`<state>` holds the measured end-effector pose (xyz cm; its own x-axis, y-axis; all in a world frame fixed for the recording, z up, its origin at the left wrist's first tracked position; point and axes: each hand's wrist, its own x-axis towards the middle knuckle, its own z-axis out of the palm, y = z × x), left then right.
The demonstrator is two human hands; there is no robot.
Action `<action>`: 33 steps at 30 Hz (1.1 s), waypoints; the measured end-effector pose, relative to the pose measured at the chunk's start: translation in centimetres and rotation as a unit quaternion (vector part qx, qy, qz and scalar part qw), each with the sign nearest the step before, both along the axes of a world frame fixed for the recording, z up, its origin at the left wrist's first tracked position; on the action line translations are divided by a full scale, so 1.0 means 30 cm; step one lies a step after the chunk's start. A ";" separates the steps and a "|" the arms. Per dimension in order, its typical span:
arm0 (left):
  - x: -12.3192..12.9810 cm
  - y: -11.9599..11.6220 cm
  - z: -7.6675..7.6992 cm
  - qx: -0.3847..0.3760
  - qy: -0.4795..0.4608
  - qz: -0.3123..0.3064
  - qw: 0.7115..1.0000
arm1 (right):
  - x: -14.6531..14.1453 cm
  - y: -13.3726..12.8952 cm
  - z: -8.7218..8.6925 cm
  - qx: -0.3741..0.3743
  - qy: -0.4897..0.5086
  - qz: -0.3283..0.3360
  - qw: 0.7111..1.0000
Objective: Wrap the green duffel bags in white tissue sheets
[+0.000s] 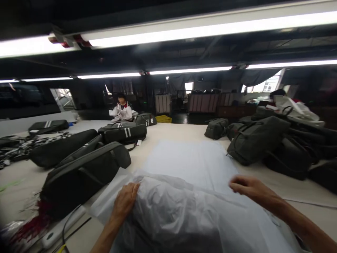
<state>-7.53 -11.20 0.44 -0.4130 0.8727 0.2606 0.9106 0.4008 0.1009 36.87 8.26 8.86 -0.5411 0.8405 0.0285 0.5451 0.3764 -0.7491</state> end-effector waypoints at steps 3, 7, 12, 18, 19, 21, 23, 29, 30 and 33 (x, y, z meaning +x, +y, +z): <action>-0.013 -0.017 -0.008 0.012 -0.034 -0.031 0.999 | -0.454 -0.109 0.164 -0.084 -0.006 0.178 0.981; -0.042 -0.038 -0.026 0.048 -0.060 -0.071 0.995 | -0.990 -0.180 0.192 -0.167 -0.120 0.348 0.915; -0.071 -0.048 -0.081 0.107 -0.058 -0.113 0.986 | -1.320 -0.101 0.051 -0.091 -0.368 0.364 0.851; -0.110 -0.038 -0.171 0.183 -0.042 -0.157 0.970 | -1.462 -0.048 -0.087 0.030 -0.494 0.358 0.792; -0.117 -0.036 -0.181 0.189 -0.037 -0.164 0.967 | -1.468 -0.050 -0.106 0.058 -0.499 0.357 0.787; -0.129 -0.031 -0.195 0.195 -0.029 -0.179 0.964 | -1.468 -0.054 -0.134 0.104 -0.487 0.358 0.790; -0.139 -0.029 -0.201 0.193 -0.025 -0.192 0.962 | -1.457 -0.052 -0.140 0.159 -0.458 0.362 0.797; -0.137 -0.041 -0.191 0.187 -0.039 -0.196 0.962 | -1.345 0.040 -0.060 0.049 -0.403 0.273 0.872; -0.134 -0.044 -0.189 0.186 -0.043 -0.192 0.963 | -1.316 0.058 -0.055 -0.030 -0.370 0.259 0.892; -0.132 -0.043 -0.186 0.185 -0.044 -0.188 0.964 | -1.240 0.080 -0.087 -0.199 -0.214 0.226 0.929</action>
